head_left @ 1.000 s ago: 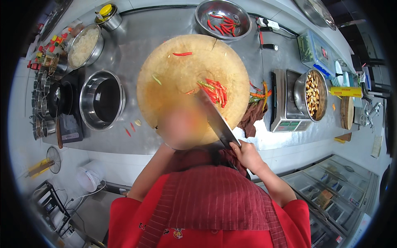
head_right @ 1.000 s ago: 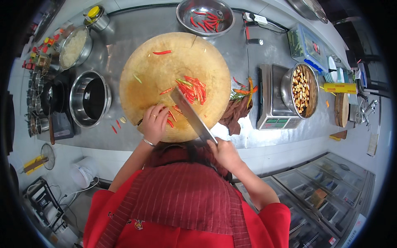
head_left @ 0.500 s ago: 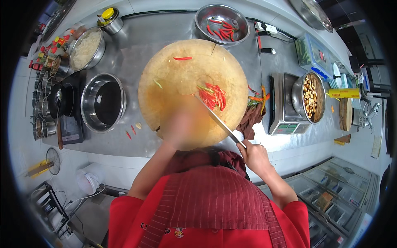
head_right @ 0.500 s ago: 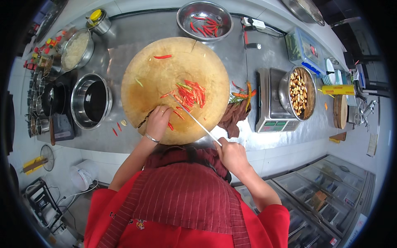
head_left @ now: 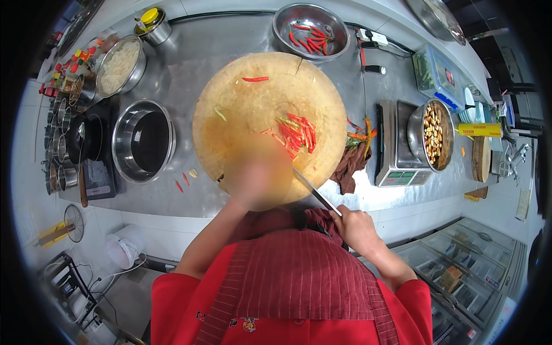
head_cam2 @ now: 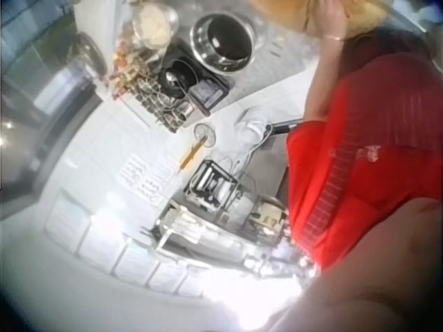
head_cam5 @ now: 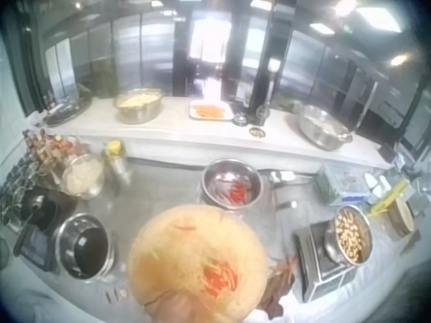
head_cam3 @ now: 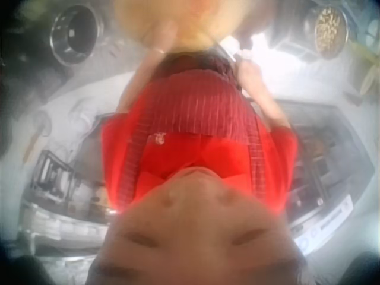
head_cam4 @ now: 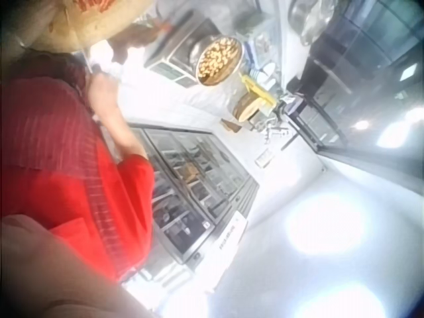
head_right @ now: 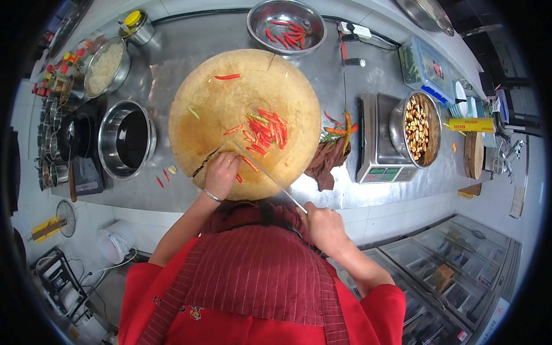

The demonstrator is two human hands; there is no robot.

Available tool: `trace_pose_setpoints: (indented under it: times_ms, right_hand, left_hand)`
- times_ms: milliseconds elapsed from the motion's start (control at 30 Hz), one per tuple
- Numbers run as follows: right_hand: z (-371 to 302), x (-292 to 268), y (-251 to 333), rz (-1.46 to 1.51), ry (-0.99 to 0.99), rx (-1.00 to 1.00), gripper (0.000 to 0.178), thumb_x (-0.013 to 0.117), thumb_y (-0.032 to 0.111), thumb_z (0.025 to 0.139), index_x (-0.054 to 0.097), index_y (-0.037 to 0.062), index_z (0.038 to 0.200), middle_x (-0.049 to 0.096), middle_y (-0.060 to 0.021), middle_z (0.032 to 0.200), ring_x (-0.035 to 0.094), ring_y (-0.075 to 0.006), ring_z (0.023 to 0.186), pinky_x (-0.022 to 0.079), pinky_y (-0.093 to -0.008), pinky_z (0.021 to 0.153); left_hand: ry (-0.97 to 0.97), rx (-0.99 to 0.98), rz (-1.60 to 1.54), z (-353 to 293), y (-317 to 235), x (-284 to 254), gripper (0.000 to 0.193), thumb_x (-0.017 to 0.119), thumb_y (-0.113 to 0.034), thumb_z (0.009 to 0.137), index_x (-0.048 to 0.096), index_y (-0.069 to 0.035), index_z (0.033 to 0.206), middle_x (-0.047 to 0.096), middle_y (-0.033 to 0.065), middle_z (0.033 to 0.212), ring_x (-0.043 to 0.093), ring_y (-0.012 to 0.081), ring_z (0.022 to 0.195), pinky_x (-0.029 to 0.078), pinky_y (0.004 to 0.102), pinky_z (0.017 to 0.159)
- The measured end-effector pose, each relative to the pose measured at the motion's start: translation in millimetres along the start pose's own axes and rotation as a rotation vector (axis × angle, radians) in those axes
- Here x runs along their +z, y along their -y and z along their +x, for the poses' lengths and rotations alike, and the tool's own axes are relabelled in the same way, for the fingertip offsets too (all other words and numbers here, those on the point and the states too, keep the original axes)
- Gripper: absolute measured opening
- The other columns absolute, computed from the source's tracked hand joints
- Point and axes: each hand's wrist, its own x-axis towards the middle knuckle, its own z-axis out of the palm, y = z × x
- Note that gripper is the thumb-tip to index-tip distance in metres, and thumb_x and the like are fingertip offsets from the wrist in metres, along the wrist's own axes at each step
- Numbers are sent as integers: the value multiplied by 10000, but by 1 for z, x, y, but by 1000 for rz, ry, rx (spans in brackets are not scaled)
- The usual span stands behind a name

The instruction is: The person slices red and green chili peppers into thin strips on a round wooden cutting board using a cleaver. The sliced pieces accumulate on the board throughout the clip.

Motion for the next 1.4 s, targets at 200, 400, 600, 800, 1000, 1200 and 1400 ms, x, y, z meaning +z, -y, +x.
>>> trace_pose_setpoints:
  times_ms: [200,400,600,800,1000,1200,1400]
  right_hand:
    - [-6,0,5,-26,34,7,272,563,293,936,606,31,878,600,-228,589,619,-416,554,501,-504,524]
    - [-3,-5,-2,-90,60,-47,224,560,243,928,570,27,870,592,-210,568,622,-400,542,502,-484,503]
    - [4,0,-10,-60,87,-62,163,571,164,894,538,9,854,602,-214,591,629,-407,572,500,-499,519]
    - [9,7,-10,-50,112,-27,170,588,161,878,527,3,877,610,-233,625,632,-415,604,499,-505,538]
    - [19,31,-28,30,18,-6,247,595,247,915,568,16,835,597,-237,606,618,-430,598,497,-513,550]
    - [7,45,-35,193,-128,9,284,585,293,937,617,29,839,579,-247,596,598,-439,589,472,-516,528]
    - [0,23,-24,60,28,-56,298,572,322,940,635,41,860,596,-229,601,608,-433,592,492,-509,546]
  left_hand:
    - [21,61,91,-5,2,0,212,583,-67,744,643,8,933,618,110,980,595,252,930,518,330,780]
    - [21,80,83,-3,-3,-8,320,587,-89,689,653,29,979,624,108,966,590,246,939,526,321,789]
    - [-6,85,74,-5,-1,-5,343,593,-99,687,662,30,997,632,119,988,596,246,941,526,318,787]
    - [6,64,41,-9,-1,-5,318,592,-80,696,665,24,988,634,120,990,601,245,953,526,318,788]
    - [-66,59,0,-1,-4,-7,171,627,-20,735,648,16,901,618,114,918,611,263,904,519,347,771]
    - [-171,20,2,-1,2,-28,194,622,-20,757,659,-20,948,641,104,998,608,283,952,502,392,841]
    - [56,80,-31,-5,24,-56,231,653,-28,741,660,-44,971,636,77,1013,601,270,954,503,374,830]
